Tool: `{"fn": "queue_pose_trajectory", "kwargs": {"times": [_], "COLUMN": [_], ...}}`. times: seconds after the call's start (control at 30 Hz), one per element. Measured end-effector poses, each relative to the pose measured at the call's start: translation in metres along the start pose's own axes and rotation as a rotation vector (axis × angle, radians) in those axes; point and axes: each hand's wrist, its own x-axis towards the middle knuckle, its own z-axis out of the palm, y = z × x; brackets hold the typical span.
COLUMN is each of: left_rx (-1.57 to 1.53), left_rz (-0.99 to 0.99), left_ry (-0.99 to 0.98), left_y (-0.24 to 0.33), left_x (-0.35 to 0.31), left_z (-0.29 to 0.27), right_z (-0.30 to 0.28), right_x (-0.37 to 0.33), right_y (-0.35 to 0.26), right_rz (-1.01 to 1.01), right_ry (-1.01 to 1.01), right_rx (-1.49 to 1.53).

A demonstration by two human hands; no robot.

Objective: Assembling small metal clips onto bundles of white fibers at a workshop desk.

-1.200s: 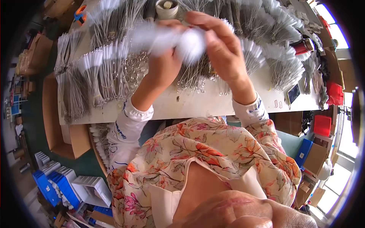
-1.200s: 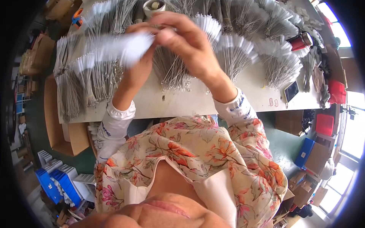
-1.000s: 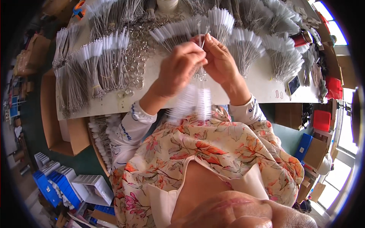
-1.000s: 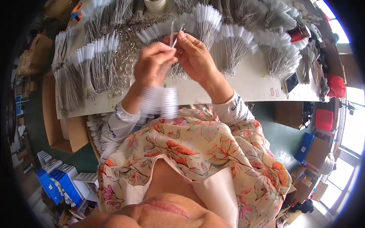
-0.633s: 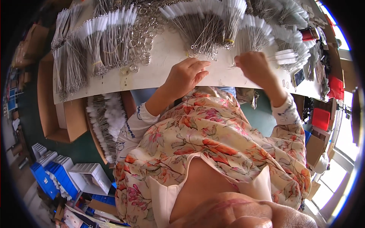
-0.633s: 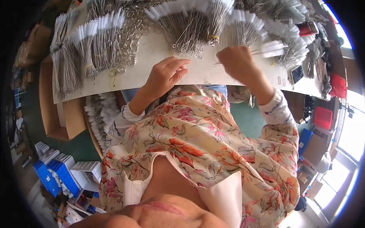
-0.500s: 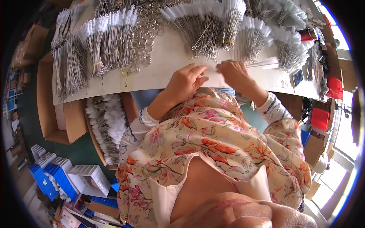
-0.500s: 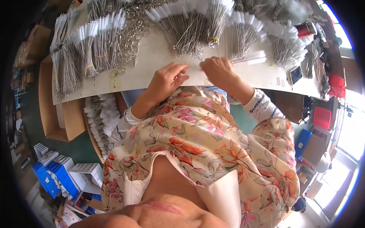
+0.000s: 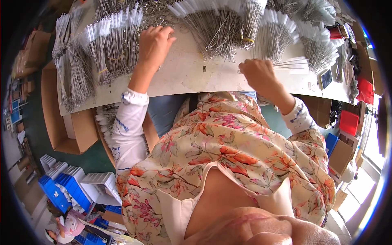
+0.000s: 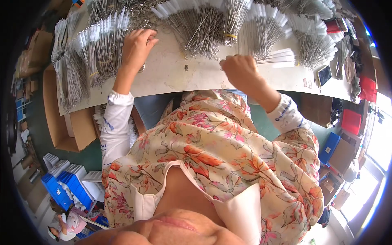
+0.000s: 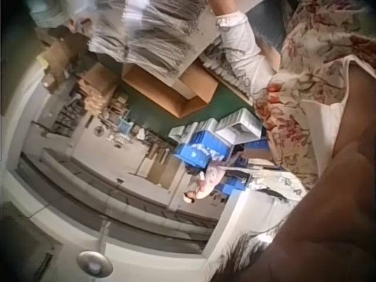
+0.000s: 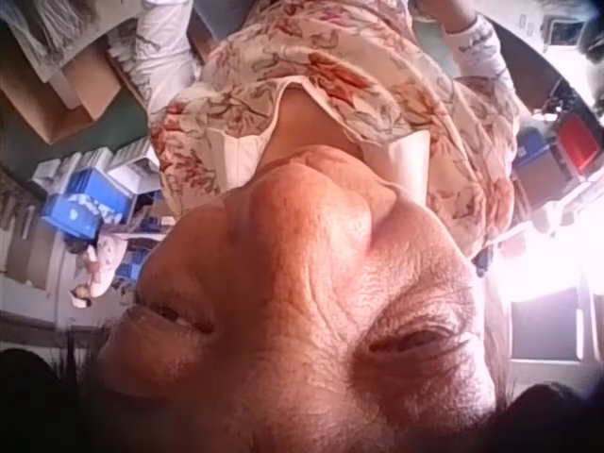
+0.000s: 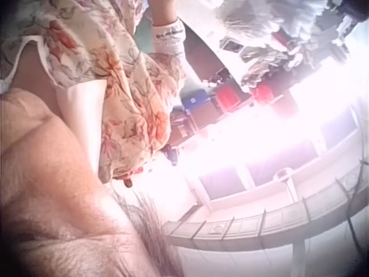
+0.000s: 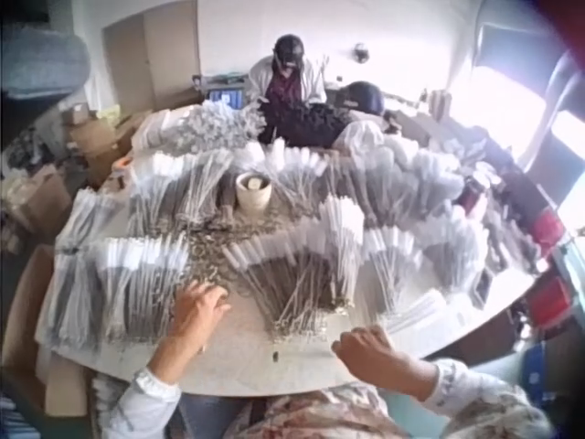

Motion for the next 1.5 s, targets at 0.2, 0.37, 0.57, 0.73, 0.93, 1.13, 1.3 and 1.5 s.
{"fn": "queue_pose_trajectory", "kwargs": {"times": [0.2,0.37,0.57,0.73,0.93,1.13,1.3,1.5], "left_rx": [0.108,-1.265,-1.476,-1.808,-1.427,-1.003,-0.817,-0.879], "left_rz": [-0.028,-0.493,-0.526,-0.405,-0.290,-0.162,-0.118,-0.173], "left_ry": [-0.016,-0.038,0.175,0.168,0.184,0.333,0.400,0.311], "left_y": [0.002,0.039,0.078,0.083,0.082,0.089,0.089,0.077], "left_x": [-0.003,-0.013,-0.015,-0.025,-0.030,-0.028,-0.027,-0.024], "left_z": [0.003,-0.035,-0.066,-0.083,-0.102,-0.111,-0.110,-0.107], "right_z": [-0.003,-0.038,-0.053,-0.047,-0.053,-0.060,-0.070,-0.060], "right_x": [0.010,0.045,0.056,0.049,0.044,0.049,0.051,0.068], "right_y": [-0.020,-0.044,-0.072,-0.085,-0.085,-0.084,-0.092,-0.076], "right_rz": [0.033,-0.124,-0.149,-0.555,-0.673,-0.586,-0.159,-0.217], "right_ry": [0.115,0.416,0.144,0.890,0.941,0.593,0.097,-0.111], "right_rx": [0.840,1.220,1.418,0.679,0.335,1.089,1.761,1.662]}}
